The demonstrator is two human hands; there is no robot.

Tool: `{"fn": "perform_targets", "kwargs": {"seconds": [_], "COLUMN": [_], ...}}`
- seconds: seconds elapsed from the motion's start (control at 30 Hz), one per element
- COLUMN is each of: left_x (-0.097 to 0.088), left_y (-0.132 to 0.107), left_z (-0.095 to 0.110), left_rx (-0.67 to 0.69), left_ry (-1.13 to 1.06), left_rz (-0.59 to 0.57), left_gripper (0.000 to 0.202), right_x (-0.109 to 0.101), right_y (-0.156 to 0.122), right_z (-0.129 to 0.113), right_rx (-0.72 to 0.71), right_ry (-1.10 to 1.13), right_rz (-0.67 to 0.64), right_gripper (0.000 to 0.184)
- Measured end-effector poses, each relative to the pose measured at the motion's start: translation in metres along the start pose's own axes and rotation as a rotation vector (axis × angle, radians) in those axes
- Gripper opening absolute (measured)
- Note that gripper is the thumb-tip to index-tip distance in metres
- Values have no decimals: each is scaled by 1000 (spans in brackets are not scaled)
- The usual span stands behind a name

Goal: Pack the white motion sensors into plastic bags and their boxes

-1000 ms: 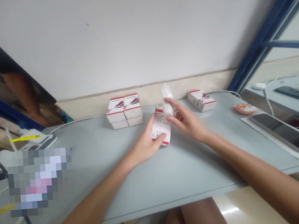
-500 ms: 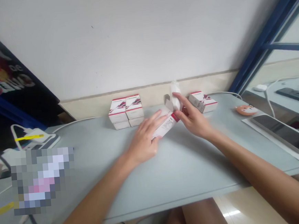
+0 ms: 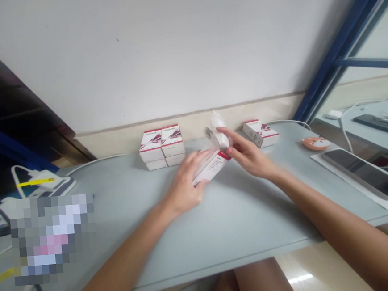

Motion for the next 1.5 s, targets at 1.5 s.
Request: {"fn": "perform_targets", "kwargs": {"seconds": [1.5], "left_x": [5], "left_y": [-4], "left_z": [-13], "left_rx": [-255], "left_ry": [-67], "left_rz": [168], "left_gripper": [67], "right_x": [16], "right_y": [-4], "right_z": [-25], "right_rx": [-69], "right_ry": [-228], "right_rz": [-11], "right_gripper": [45]}}
Point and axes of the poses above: each hand's wrist, its own y-axis towards the middle knuckle, its own x-axis out of the palm, z = x × y, the point moved 6 cm from there along y, towards the middle knuckle, and after that the axes turned 13 degrees about -z, right-handed, at the moved point
